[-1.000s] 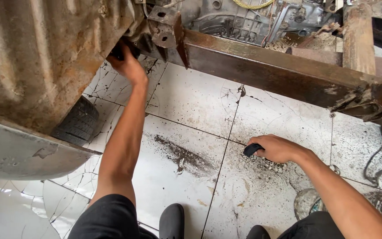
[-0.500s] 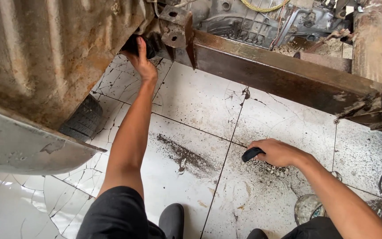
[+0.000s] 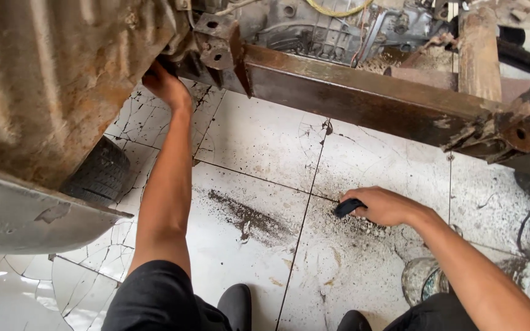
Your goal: The person scrubs a rusty metal vehicle frame with a wire brush to remove rust and grime. They then wipe the cleaned area with a black cloth to remove the loosened debris.
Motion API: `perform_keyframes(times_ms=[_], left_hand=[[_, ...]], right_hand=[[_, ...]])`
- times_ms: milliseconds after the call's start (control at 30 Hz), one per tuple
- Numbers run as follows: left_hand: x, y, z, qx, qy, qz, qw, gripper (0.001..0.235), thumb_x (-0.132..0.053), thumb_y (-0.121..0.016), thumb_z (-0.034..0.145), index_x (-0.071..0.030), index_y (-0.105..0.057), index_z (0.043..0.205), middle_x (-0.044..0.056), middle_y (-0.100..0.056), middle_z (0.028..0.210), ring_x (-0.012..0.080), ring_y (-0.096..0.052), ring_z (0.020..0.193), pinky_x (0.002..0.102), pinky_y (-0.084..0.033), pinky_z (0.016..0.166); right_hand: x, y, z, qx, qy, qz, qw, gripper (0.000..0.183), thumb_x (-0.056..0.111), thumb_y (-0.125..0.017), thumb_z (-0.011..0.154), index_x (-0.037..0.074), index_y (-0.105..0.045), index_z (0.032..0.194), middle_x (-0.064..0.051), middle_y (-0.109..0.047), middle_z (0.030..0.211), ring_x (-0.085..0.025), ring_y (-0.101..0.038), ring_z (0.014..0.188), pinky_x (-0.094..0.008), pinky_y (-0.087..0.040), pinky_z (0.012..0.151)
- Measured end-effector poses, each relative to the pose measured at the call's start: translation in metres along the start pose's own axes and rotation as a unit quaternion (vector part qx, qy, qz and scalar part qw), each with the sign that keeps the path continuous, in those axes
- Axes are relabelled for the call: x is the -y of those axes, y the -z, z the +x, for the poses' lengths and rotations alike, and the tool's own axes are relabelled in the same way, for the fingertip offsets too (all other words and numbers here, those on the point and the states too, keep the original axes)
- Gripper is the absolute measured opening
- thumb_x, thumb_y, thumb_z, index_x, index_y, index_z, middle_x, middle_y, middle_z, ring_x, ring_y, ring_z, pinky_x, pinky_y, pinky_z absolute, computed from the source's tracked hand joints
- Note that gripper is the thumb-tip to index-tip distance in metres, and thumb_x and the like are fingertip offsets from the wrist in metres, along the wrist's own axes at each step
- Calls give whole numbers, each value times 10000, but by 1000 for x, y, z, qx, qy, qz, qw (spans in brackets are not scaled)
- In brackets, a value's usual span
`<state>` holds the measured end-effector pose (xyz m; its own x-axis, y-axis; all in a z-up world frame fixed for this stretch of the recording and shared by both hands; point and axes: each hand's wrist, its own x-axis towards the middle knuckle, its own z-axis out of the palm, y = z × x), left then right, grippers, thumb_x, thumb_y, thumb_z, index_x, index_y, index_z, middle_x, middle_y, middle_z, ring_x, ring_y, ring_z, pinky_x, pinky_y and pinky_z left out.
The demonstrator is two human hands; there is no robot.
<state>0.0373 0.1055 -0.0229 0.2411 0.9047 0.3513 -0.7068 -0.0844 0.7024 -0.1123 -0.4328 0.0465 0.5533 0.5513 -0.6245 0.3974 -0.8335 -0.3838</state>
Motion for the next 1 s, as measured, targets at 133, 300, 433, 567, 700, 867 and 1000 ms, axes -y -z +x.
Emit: perform_keyframes(times_ms=[133,300,433,567,700,867,1000], left_hand=[[15,35,-25,27,-79,222,972,432,-350,-543,1134,73,-599,1067,162,-618,1020,278,-545,911,426,-435,842],[17,20,-97,147,-37,263,953,658,-495,-529,1047,114,-624,1279,253,-693,1289,376,-639,1219,435,-457,1095],[37,32,-78,-94,-23,214,972,731,-440,-592,1052,150,-403,1442,319,-494,1446,444,-520,1292,495,-407,1101],[21,13,-43,-7,-168,314,935,572,-271,-707,1001,113,-507,1376,261,-569,1405,417,-555,1278,495,-412,1103],[4,15,-9,-45,-197,337,919,441,-194,-763,911,64,-599,1228,213,-676,1208,371,-639,1115,483,-479,1015],[11,20,-8,-11,-159,217,963,208,-92,-719,904,64,-597,968,154,-675,904,284,-613,835,422,-521,810],[-19,12,-28,10,-178,206,962,201,-80,-715,888,44,-605,1003,113,-688,945,251,-635,853,389,-515,811]], right_hand=[[-3,0,8,9,-26,5,1000,345,203,-645,960,232,-633,1304,-14,-717,1248,-197,-685,1130,-388,-533,985],[5,16,2,-4,-41,4,999,381,203,-625,982,223,-602,1361,-33,-680,1300,-224,-667,1164,-410,-546,968],[13,3,0,7,8,10,1000,388,175,-657,945,209,-613,1328,-15,-688,1295,-214,-657,1171,-383,-523,1001],[3,4,5,22,-41,23,999,355,191,-633,956,249,-621,1306,17,-696,1261,-178,-673,1135,-377,-532,989],[-5,15,16,4,-23,-15,1000,316,179,-637,966,222,-652,1279,-35,-730,1190,-210,-687,1083,-399,-546,948],[-17,2,34,21,-30,19,999,365,172,-651,942,261,-632,1295,10,-725,1203,-183,-694,1073,-384,-547,938],[4,11,36,34,-28,-18,999,353,192,-645,965,238,-633,1314,-47,-756,1152,-219,-708,1054,-422,-540,938]])
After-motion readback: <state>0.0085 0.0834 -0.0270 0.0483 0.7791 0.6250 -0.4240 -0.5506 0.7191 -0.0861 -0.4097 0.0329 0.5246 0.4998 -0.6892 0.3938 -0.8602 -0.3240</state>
